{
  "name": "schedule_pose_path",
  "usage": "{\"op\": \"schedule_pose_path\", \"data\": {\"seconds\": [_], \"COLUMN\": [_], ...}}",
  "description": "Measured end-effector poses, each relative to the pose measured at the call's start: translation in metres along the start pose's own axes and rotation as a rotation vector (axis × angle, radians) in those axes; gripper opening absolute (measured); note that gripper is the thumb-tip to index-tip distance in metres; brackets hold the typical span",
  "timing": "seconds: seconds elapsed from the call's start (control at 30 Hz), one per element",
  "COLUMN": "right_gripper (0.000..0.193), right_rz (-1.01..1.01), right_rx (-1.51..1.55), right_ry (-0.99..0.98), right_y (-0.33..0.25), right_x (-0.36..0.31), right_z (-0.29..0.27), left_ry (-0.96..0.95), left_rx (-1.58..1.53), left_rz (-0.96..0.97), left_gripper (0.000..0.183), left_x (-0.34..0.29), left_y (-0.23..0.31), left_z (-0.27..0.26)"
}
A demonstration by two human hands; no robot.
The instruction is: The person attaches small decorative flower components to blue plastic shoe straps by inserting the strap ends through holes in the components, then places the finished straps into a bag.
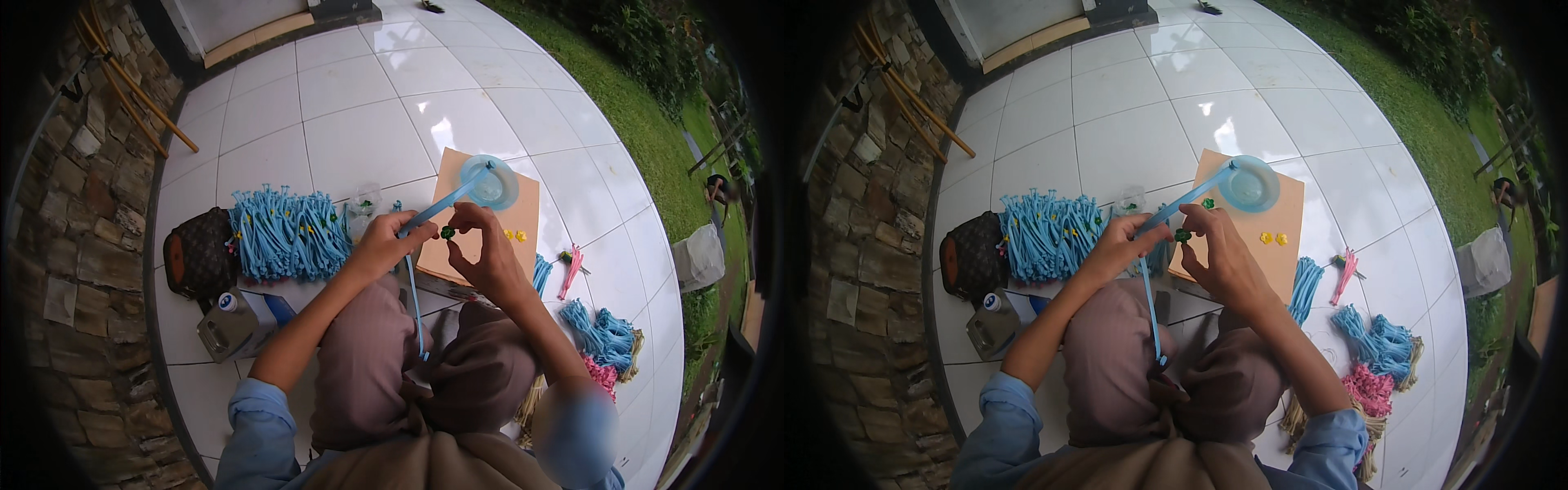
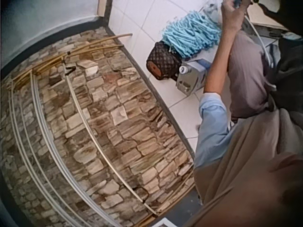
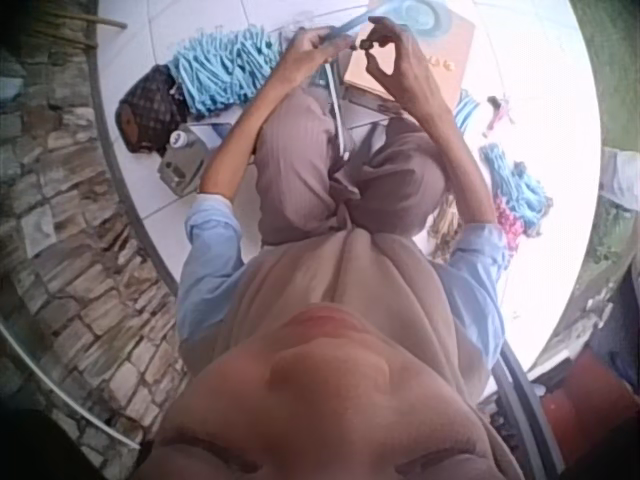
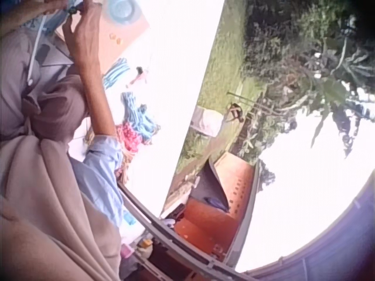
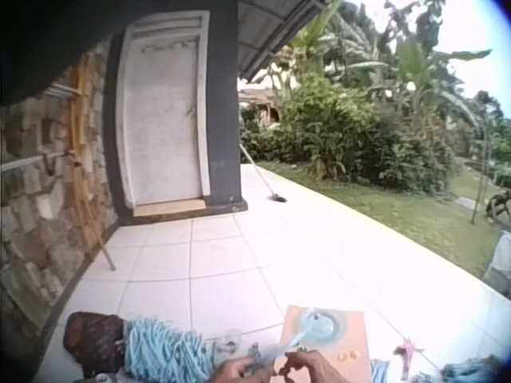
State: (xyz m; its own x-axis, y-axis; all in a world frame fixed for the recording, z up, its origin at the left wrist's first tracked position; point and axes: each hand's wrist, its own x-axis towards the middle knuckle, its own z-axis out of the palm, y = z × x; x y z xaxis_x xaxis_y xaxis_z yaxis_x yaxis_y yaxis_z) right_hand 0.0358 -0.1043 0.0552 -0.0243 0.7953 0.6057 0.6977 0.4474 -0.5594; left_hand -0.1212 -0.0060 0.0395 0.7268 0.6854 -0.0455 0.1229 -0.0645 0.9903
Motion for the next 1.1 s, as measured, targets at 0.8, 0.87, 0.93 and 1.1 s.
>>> {"op": "schedule_pose_path", "data": {"seconds": [0.8, 0.87, 0.93, 1.1], "right_gripper": [0.042, 0.044, 0.049, 0.052], "right_rz": [0.024, 0.421, 0.627, 0.891], "right_rx": [-0.113, 0.451, 0.797, 1.050], "right_ry": [0.158, 0.358, 0.419, 0.439], "right_y": [-0.013, -0.014, -0.018, -0.018], "right_x": [0.002, 0.005, 0.009, 0.009], "right_z": [-0.009, -0.007, -0.009, -0.001], "left_ry": [-0.138, -0.149, -0.110, -0.018], "left_rx": [-0.200, -0.282, -0.173, -0.030], "left_rz": [-0.021, 0.024, 0.128, 0.154], "left_gripper": [0.027, 0.028, 0.026, 0.025], "left_x": [0.001, 0.001, 0.001, 0.000], "left_y": [0.004, 0.004, 0.003, 0.009], "left_z": [0.007, 0.009, 0.012, 0.016]}}
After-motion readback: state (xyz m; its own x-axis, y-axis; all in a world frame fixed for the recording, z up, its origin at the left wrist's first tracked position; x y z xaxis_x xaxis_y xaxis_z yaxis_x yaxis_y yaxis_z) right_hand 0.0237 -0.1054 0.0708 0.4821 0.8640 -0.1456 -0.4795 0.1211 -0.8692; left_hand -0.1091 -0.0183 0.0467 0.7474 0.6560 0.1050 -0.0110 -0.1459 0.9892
